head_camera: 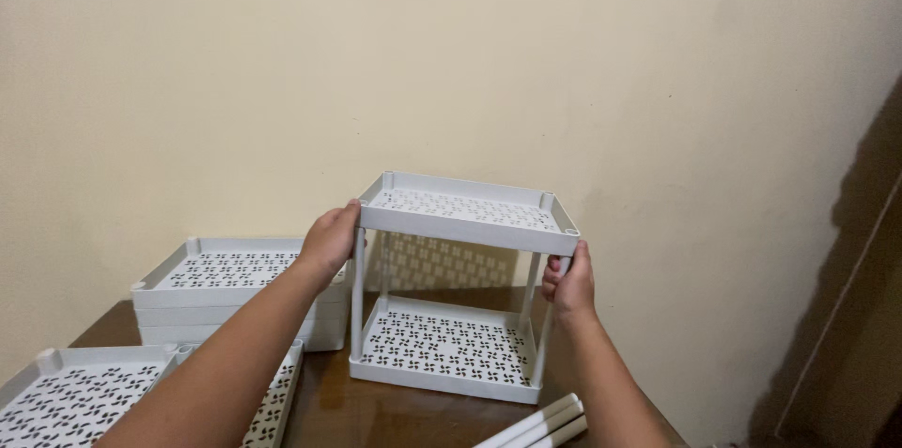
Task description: The person assembles a two-tier plastic shelving unit by inserting white cylindrical legs into the corners of perforated trays. They then place a second tray on top of the legs to form a stable two-level structure.
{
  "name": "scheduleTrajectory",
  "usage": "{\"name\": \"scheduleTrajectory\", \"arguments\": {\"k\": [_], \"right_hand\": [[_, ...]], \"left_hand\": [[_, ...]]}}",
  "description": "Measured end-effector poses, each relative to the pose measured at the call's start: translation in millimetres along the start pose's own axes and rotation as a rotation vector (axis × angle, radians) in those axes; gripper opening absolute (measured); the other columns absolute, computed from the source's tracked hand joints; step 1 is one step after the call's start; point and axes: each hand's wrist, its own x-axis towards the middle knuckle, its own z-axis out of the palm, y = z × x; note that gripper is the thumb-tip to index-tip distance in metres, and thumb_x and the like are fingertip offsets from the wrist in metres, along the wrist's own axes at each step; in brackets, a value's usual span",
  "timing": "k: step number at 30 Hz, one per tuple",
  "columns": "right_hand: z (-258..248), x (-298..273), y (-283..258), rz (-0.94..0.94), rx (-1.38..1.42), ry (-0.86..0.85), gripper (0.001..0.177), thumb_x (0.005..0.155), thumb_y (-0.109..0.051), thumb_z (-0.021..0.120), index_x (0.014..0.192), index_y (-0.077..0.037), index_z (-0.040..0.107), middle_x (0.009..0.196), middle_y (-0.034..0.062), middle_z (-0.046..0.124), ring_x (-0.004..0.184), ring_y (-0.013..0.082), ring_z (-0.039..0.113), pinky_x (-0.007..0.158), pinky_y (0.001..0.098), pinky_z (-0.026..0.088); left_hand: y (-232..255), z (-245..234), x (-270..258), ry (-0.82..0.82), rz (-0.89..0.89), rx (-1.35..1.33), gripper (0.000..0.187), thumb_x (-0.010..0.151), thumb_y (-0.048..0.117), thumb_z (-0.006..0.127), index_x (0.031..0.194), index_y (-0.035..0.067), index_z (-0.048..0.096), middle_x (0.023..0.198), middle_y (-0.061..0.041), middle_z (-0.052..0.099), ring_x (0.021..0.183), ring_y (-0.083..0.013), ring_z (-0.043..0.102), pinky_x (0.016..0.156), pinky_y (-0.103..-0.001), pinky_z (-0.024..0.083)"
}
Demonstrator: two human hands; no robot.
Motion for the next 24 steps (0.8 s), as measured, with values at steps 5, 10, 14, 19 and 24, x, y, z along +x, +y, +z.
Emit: {"name": "scheduleTrajectory", "arguments": {"k": [5, 10, 14, 19, 24], "right_hand": [[-3, 3, -12, 0.017, -0.100, 0.027, 0.065, 0.101, -0.070, 0.018, 0.066, -0.019, 0.036, 0.047, -0.0068, 0.026, 0.038, 0.0093, 0.020, 0.039, 0.0274, 0.015], [-4, 0, -26, 0.043, -0.197, 0.023, 0.070, 0.096, -0.078, 0.015, 0.064, -0.020, 0.034, 0.047, -0.0070, 0.024, 0.039, 0.0099, 0.019, 0.040, 0.0281, 0.016], [-2, 0, -29, 0.049, -0.244, 0.012, 0.071, 0.094, -0.083, 0.014, 0.064, -0.020, 0.032, 0.049, -0.0071, 0.022, 0.041, 0.0107, 0.017, 0.040, 0.0292, 0.016], [1, 0, -33, 0.100, -0.237, 0.014, 0.073, 0.092, -0.085, 0.014, 0.063, -0.020, 0.029, 0.048, -0.0060, 0.021, 0.041, 0.0112, 0.016, 0.041, 0.0298, 0.015], [4, -6, -34, 0.051, -0.399, 0.033, 0.072, 0.088, -0.086, 0.010, 0.061, -0.021, 0.030, 0.047, -0.0045, 0.025, 0.040, 0.0134, 0.019, 0.040, 0.0319, 0.020]], "left_hand": [[16, -1, -13, -0.111, -0.149, -0.038, 0.055, 0.101, 0.056, 0.037, 0.112, 0.008, 0.063, 0.087, -0.006, 0.062, 0.077, -0.0159, 0.057, 0.076, -0.034, 0.052], [29, 3, -26, -0.211, -0.255, -0.022, 0.059, 0.101, 0.060, 0.034, 0.114, 0.009, 0.061, 0.090, -0.005, 0.060, 0.081, -0.0136, 0.061, 0.086, -0.033, 0.056], [31, 1, -31, -0.255, -0.268, -0.081, 0.060, 0.102, 0.061, 0.036, 0.115, 0.009, 0.061, 0.091, -0.005, 0.058, 0.083, -0.0151, 0.062, 0.090, -0.035, 0.054], [26, 6, -26, -0.282, -0.308, -0.159, 0.054, 0.099, 0.057, 0.032, 0.110, 0.014, 0.062, 0.095, -0.004, 0.067, 0.091, -0.0156, 0.070, 0.090, -0.035, 0.051], [17, 14, -20, -0.377, -0.272, -0.163, 0.064, 0.098, 0.062, 0.022, 0.098, 0.010, 0.060, 0.076, -0.003, 0.062, 0.080, -0.0170, 0.065, 0.076, -0.035, 0.047]]}}
